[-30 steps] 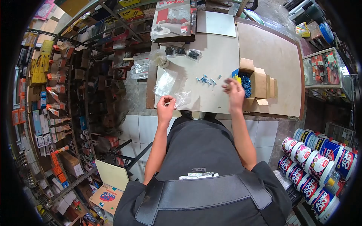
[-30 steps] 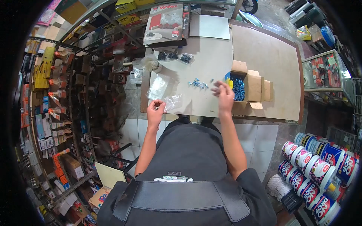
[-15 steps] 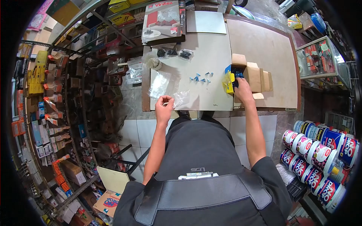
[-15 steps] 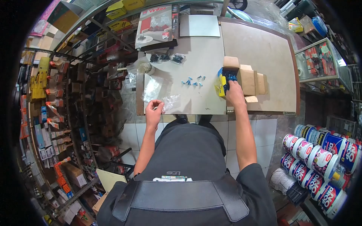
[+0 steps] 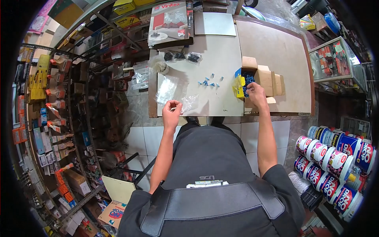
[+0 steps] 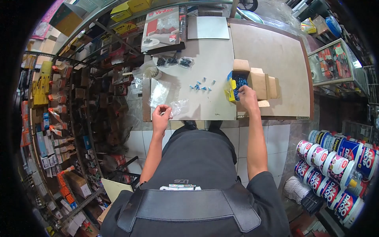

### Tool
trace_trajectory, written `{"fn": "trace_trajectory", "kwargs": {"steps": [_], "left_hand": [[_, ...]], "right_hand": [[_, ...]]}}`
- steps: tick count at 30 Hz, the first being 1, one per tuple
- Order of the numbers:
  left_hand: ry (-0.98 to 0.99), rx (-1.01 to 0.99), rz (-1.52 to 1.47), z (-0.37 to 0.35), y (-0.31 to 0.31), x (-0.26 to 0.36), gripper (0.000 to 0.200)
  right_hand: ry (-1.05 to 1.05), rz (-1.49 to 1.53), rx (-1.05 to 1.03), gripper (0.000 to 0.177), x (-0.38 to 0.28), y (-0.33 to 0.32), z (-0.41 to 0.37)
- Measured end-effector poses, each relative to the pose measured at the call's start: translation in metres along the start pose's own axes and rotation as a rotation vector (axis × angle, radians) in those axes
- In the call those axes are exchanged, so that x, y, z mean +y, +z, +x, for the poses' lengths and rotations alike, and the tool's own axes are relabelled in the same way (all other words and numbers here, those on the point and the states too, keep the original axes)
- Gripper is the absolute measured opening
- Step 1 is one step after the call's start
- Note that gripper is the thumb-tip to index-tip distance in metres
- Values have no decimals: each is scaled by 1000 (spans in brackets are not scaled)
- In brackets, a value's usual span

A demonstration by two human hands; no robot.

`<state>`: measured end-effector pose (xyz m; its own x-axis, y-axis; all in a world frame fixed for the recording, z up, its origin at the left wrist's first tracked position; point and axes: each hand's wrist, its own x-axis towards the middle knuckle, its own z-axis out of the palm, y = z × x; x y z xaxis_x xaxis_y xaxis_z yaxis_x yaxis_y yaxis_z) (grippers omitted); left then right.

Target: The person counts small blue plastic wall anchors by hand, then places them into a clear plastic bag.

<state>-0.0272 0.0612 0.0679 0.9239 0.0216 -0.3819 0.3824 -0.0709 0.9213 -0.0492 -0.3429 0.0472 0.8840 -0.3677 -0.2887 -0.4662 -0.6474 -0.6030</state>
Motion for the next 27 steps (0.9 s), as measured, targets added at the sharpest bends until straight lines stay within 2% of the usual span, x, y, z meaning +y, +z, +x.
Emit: {"fn": "trace_trajectory", "kwargs": {"steps": [2,3,4,6,7,8,10,11,13,16,20,23,25,27], "left_hand": [[-10,7,4,0,-2,-1,11],[-10,9,4,-1,-2,-1,11],[-6,11,4,-2,-3,0,12],[-3,11,5,-3,-2,0,12],[-4,13,4,-4,-3,-1,12],[-5,15,4,-4,-3,-1,12],[-6,11,2,-3,-5,-3,12],[-7,8,0,-3,-5,-4,13],[-3,-1,-3,-3,-5,-5,12],[6,-4,-11,-5,-6,-5,11],[23,10,-26,-7,-9,-7,11],[17,27,-37,-9,-12,-8,11],[20,37,-31,-12,-12,-8,11],[24,48,-25,-13,-14,-8,10]], "right_hand": [[-27,293,65,17,12,-1,6],[-1,405,29,16,13,-4,6],[1,405,29,16,13,-5,5],[134,864,41,23,13,-8,2],[177,990,39,23,10,-9,-1],[177,991,39,23,8,-10,-2],[178,1338,-23,22,12,-10,-3],[178,1338,-22,22,14,-9,-3],[179,1536,-48,22,14,-8,-4],[196,1570,16,21,12,-7,-6],[174,1594,21,19,14,-5,-6],[197,1725,-7,18,-6,-6,-14],[171,1850,-202,17,-24,0,-21],[191,1771,-251,16,-37,17,-27]]}}
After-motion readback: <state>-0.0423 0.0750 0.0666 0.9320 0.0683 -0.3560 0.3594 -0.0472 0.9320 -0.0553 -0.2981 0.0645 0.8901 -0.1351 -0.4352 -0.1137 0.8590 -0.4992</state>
